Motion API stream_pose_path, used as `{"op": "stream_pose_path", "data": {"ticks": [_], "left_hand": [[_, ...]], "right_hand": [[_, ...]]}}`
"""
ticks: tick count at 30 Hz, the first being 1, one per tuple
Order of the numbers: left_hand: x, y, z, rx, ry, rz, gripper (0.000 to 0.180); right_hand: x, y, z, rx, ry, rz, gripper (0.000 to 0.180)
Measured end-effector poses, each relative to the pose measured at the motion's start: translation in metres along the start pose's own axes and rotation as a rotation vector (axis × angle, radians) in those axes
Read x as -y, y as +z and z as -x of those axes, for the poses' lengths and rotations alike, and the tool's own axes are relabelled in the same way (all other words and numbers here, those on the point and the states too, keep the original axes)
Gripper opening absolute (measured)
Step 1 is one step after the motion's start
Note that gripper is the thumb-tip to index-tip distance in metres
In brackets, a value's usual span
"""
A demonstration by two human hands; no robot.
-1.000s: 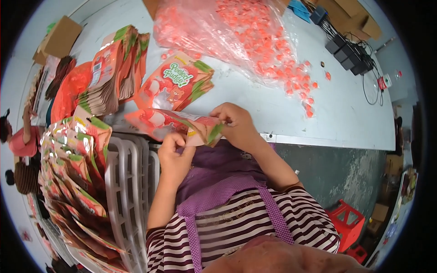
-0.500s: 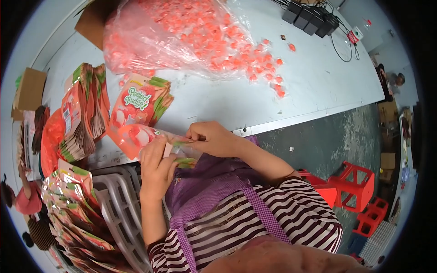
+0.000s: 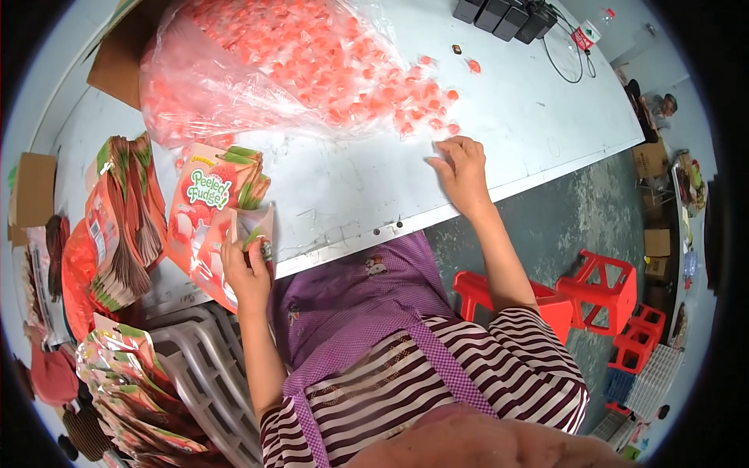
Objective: Manually picking up individual small candies and placing them into plastic packaging bags before stacking them on a tray.
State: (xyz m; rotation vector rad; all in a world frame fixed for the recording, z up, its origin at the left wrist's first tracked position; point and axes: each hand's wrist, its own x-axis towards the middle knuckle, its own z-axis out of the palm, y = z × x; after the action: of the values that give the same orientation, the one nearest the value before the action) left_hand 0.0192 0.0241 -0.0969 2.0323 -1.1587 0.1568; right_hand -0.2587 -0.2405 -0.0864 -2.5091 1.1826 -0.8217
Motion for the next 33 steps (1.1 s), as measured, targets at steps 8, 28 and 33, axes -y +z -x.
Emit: {"op": "stream_pose_path", "data": {"ticks": [8, 28, 33], "left_hand": [[0.0, -0.001, -0.003, 0.016, 0.043, -0.034, 0.012], [0.0, -0.001, -0.004, 0.065, 0.003, -0.044, 0.014], [-0.001, -0.002, -0.007, 0.051, 0.039, -0.08, 0.014]], "right_hand": [[-0.006, 0.002, -0.024, -0.091, -0.147, 0.156, 0.039], [0.041, 0.048, -0.035, -0.185, -0.088, -0.192, 0.044], [0.013, 0.028, -0.046, -0.037, 0.054, -0.056, 0.036]]}}
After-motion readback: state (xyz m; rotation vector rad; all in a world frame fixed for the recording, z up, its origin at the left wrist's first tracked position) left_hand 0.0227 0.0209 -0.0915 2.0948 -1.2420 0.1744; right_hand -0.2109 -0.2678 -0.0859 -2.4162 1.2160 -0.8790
